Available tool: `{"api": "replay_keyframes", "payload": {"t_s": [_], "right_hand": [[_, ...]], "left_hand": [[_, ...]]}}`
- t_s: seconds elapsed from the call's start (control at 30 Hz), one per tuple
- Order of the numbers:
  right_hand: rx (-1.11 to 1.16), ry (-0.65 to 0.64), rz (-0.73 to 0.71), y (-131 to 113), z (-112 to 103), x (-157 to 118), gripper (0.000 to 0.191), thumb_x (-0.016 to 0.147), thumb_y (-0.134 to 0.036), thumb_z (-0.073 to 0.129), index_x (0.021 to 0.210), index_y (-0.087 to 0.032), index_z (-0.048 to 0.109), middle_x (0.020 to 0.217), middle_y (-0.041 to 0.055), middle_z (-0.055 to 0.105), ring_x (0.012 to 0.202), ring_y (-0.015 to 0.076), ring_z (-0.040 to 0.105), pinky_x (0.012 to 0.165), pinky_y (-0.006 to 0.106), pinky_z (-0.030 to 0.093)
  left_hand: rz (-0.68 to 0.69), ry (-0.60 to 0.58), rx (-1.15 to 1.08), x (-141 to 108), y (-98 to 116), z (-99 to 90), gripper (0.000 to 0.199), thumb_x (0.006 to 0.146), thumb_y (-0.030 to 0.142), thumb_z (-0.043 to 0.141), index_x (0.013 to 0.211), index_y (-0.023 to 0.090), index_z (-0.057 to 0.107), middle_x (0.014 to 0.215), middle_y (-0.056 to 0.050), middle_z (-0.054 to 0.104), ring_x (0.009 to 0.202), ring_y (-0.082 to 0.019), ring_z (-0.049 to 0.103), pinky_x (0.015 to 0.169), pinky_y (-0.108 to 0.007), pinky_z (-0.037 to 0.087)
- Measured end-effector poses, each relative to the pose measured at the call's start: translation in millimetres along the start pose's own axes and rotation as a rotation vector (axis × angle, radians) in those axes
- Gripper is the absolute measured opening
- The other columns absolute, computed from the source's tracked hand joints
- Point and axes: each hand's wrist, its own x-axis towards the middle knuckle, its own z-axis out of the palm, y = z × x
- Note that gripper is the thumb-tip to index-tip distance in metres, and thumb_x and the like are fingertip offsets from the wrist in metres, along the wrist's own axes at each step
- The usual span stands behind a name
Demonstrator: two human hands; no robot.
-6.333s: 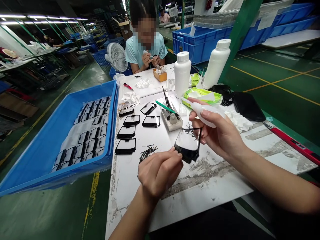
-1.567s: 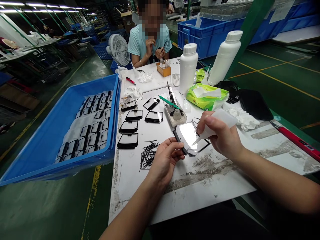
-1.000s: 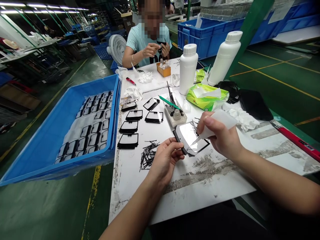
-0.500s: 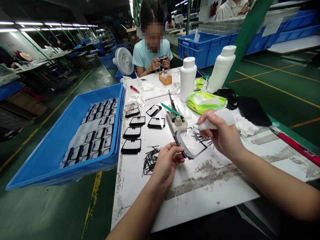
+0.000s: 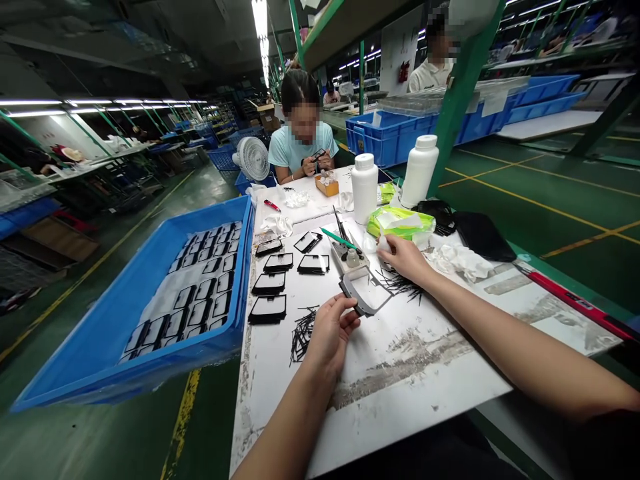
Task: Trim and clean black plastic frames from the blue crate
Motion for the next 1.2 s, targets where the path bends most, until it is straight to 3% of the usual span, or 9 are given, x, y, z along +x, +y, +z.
{"api": "replay_keyframes", "payload": {"t_s": [0.17, 0.3, 0.5, 0.6, 0.67, 0.77, 0.87, 1.03, 1.2], "right_hand": [[-0.048, 0.059, -0.073, 1, -3, -4, 0.035, 0.079, -0.035, 0.056, 0.105, -0.012, 0.056, 0.087, 0.0103, 0.061, 0.078, 0.0223, 0.053, 0.069, 0.032, 0.039], [-0.039, 0.168, -0.185, -26, -17, -13, 0.046, 0.081, -0.037, 0.055, 0.117, -0.009, 0.047, 0.104, 0.0158, 0.055, 0.094, 0.0251, 0.048, 0.083, 0.037, 0.036], [0.068, -0.153, -0.263, -81, -8, -5, 0.030, 0.082, -0.042, 0.057, 0.097, -0.018, 0.065, 0.081, 0.0031, 0.060, 0.065, 0.0119, 0.047, 0.058, 0.024, 0.036], [0.116, -0.183, -0.232, -89, -2, 6, 0.029, 0.081, -0.042, 0.059, 0.079, -0.014, 0.064, 0.065, 0.0008, 0.055, 0.057, 0.0096, 0.044, 0.052, 0.022, 0.031], [0.145, -0.126, -0.222, -91, -5, 9, 0.030, 0.084, -0.042, 0.056, 0.076, -0.013, 0.058, 0.064, 0.0004, 0.055, 0.057, 0.0091, 0.044, 0.053, 0.021, 0.031], [0.224, 0.082, -0.252, -95, -20, 5, 0.028, 0.089, -0.040, 0.051, 0.077, -0.014, 0.048, 0.072, 0.0018, 0.058, 0.063, 0.0095, 0.048, 0.056, 0.022, 0.032], [0.455, 0.248, -0.294, -99, -36, -8, 0.029, 0.087, -0.039, 0.055, 0.076, -0.016, 0.043, 0.071, 0.0019, 0.057, 0.064, 0.0104, 0.050, 0.058, 0.022, 0.034], [0.930, 0.150, -0.145, -99, -44, -37, 0.031, 0.083, -0.035, 0.063, 0.073, -0.016, 0.041, 0.064, -0.0008, 0.048, 0.060, 0.0082, 0.043, 0.060, 0.022, 0.035], [1.040, -0.006, 0.002, -91, -38, -53, 0.030, 0.083, -0.031, 0.063, 0.071, -0.015, 0.040, 0.059, -0.0019, 0.041, 0.058, 0.0080, 0.040, 0.057, 0.021, 0.031]], "left_hand": [[0.030, -0.015, -0.009, 1, 1, -2.6, 0.023, 0.060, 0.013, 0.069, 0.075, 0.012, 0.052, 0.072, 0.002, 0.058, 0.054, -0.003, 0.052, 0.052, -0.015, 0.042], [0.069, -0.025, -0.024, 1, 2, -5.6, 0.024, 0.060, 0.013, 0.069, 0.075, 0.013, 0.050, 0.071, 0.002, 0.057, 0.055, -0.004, 0.053, 0.054, -0.016, 0.042], [0.117, -0.060, 0.005, -2, 5, -6.0, 0.028, 0.060, 0.015, 0.071, 0.078, 0.014, 0.050, 0.072, 0.003, 0.056, 0.057, -0.005, 0.052, 0.057, -0.019, 0.042], [0.123, -0.073, 0.028, -2, 6, -6.0, 0.029, 0.060, 0.016, 0.071, 0.079, 0.014, 0.050, 0.072, 0.003, 0.056, 0.056, -0.005, 0.052, 0.057, -0.020, 0.041], [0.120, -0.082, 0.038, -1, 6, -6.8, 0.029, 0.060, 0.017, 0.072, 0.079, 0.014, 0.050, 0.072, 0.003, 0.056, 0.057, -0.006, 0.052, 0.057, -0.021, 0.041], [0.122, -0.093, 0.066, 1, 6, -8.5, 0.029, 0.060, 0.018, 0.072, 0.079, 0.014, 0.050, 0.072, 0.002, 0.056, 0.057, -0.006, 0.052, 0.058, -0.021, 0.041], [0.130, -0.107, 0.108, 2, 5, -9.7, 0.026, 0.062, 0.020, 0.070, 0.079, 0.014, 0.051, 0.073, 0.002, 0.055, 0.057, -0.006, 0.050, 0.058, -0.021, 0.041], [0.114, -0.103, 0.136, 2, 3, -8.7, 0.024, 0.063, 0.019, 0.069, 0.077, 0.014, 0.051, 0.069, 0.003, 0.054, 0.053, -0.005, 0.049, 0.058, -0.021, 0.041], [0.107, -0.081, 0.147, 3, 4, -6.5, 0.023, 0.062, 0.019, 0.069, 0.073, 0.014, 0.049, 0.065, 0.003, 0.053, 0.053, -0.006, 0.048, 0.055, -0.021, 0.040]]}}
